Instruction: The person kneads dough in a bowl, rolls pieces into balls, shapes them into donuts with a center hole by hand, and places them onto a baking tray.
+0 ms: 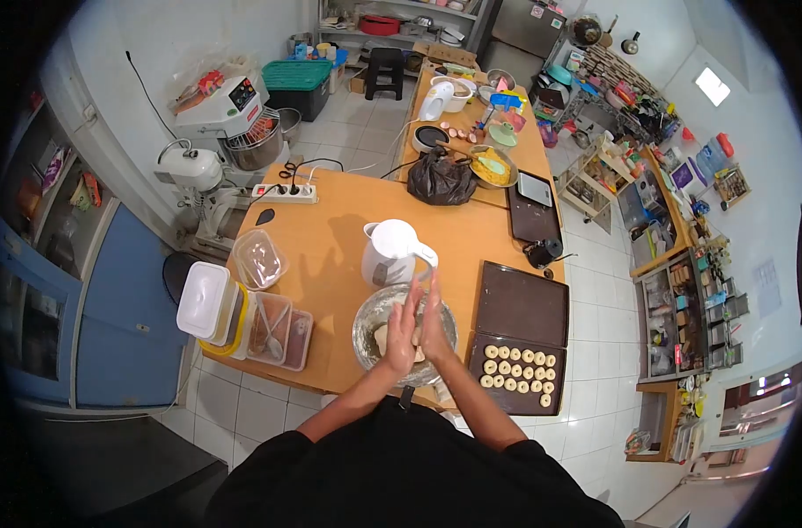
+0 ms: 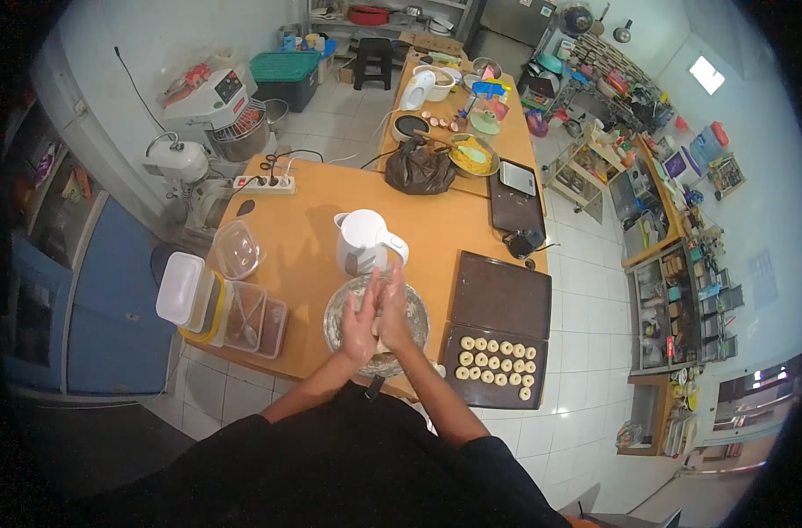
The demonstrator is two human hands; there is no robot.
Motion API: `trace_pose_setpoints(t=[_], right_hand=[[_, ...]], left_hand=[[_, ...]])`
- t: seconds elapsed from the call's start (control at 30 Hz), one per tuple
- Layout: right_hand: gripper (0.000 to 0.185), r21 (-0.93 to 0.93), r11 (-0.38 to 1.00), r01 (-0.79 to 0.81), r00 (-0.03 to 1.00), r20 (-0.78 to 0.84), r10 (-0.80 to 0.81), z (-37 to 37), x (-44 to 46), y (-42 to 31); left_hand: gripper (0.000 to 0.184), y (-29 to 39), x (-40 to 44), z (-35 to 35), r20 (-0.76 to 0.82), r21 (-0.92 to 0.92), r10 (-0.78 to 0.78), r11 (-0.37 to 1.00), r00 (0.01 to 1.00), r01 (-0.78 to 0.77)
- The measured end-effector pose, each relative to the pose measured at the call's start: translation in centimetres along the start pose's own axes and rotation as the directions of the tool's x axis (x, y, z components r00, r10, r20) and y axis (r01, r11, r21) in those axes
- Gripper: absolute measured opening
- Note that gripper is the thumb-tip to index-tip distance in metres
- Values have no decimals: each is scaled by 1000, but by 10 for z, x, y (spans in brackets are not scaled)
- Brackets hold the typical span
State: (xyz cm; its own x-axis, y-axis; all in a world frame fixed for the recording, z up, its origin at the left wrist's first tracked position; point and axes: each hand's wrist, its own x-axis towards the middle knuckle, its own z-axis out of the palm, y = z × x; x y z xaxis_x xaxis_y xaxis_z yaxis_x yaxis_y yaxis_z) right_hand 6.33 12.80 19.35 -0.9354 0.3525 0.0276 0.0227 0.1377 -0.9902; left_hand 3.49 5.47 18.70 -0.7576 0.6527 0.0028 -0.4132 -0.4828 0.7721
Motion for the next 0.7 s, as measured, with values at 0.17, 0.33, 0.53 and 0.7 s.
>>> trace_pose_setpoints(t=[0.17, 0.33, 0.53, 0.7], right_hand=[[76, -280, 921, 272, 961, 27, -275, 8, -10, -20], [79, -435, 880, 192, 979, 29, -200, -3, 7, 14], [72, -396, 866, 304, 946, 16, -325, 6, 2, -29], [67, -649, 736, 192, 978, 69, -195, -5, -1, -5]], left_hand=[[76, -25, 4, -20, 99, 76, 96, 992, 991, -103], [85, 11, 11, -6, -55, -428, -63, 903, 997, 33], [83, 3, 14, -6, 49, -250, -50, 966, 998, 61], [84, 29, 10, 5, 76, -618, -100, 776, 992, 126]])
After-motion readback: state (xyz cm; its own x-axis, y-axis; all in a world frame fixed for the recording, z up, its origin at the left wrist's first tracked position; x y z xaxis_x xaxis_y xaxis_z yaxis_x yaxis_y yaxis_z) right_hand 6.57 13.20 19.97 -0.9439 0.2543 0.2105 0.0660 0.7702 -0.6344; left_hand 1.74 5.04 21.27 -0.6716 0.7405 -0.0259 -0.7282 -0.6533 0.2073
